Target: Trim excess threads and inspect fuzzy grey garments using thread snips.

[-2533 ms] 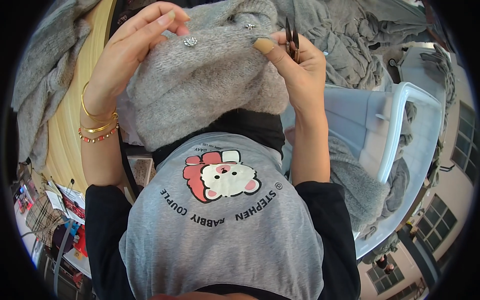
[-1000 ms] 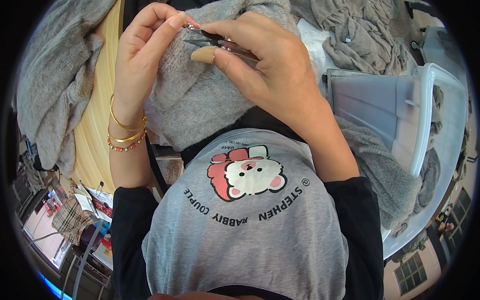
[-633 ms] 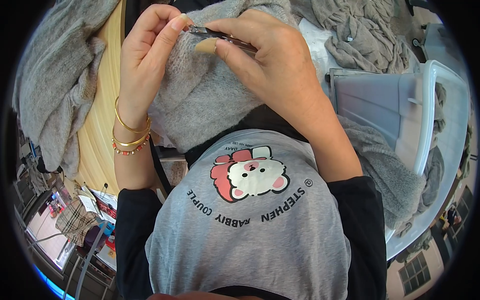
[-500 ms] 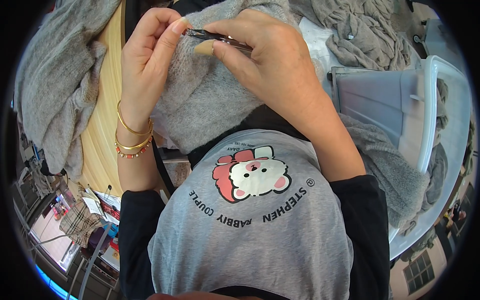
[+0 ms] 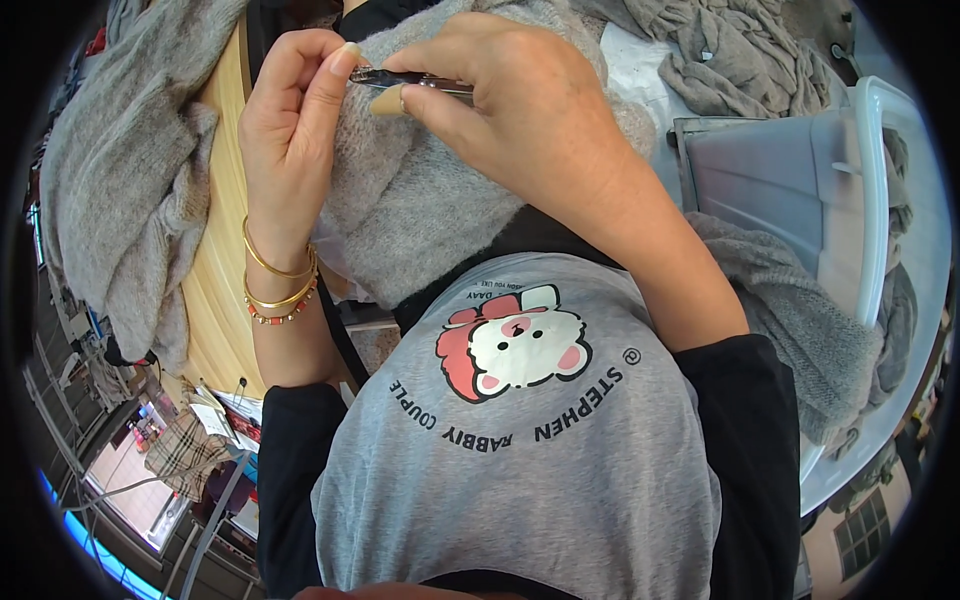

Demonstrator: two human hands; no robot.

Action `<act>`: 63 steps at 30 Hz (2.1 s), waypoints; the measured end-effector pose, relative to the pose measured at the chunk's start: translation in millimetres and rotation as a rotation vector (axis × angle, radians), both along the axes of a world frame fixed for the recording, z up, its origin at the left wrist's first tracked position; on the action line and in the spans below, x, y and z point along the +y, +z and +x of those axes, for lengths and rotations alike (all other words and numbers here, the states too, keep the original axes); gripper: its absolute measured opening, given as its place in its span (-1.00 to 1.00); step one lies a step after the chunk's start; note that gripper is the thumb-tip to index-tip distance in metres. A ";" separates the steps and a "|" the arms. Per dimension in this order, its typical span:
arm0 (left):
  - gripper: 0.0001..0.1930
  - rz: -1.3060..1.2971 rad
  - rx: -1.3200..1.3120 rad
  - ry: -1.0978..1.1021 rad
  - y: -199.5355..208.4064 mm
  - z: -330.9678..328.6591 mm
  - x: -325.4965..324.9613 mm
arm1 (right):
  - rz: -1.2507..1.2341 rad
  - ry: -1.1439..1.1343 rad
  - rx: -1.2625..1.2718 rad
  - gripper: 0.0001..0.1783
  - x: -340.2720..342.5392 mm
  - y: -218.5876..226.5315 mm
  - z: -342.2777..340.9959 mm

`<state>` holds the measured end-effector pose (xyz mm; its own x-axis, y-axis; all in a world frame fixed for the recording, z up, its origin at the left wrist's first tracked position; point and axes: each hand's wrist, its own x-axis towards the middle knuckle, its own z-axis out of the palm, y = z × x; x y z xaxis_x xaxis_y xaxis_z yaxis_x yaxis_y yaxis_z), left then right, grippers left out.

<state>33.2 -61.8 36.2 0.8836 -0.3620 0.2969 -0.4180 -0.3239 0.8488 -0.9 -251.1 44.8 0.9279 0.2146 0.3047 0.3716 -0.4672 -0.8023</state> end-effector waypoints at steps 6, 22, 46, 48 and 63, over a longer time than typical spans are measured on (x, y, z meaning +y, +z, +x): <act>-0.91 0.010 -0.073 0.027 -1.9 1.4 -0.9 | 0.099 0.020 0.044 -0.74 0.7 -4.9 1.5; -0.58 0.429 -0.419 -0.234 -33.5 4.5 -66.2 | 0.671 -0.647 0.407 -0.73 -119.1 -2.4 -18.2; -0.32 0.829 0.092 -0.157 15.0 37.4 -56.5 | 0.541 -0.420 0.250 -0.66 -150.0 -80.3 -40.6; -0.28 1.104 0.196 -0.165 -1.7 34.0 -87.6 | 0.527 -0.415 0.276 -0.66 -149.0 -75.2 -42.0; -0.86 0.008 0.033 -0.220 159.7 43.5 -24.2 | 0.563 -0.593 0.451 -0.68 -178.9 -89.8 -52.1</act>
<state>76.7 -86.0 195.8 0.7921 -0.5495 0.2658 -0.4514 -0.2342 0.8610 -53.0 -430.0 -45.0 0.8946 -0.4016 -0.1960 -0.2050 0.0207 -0.9785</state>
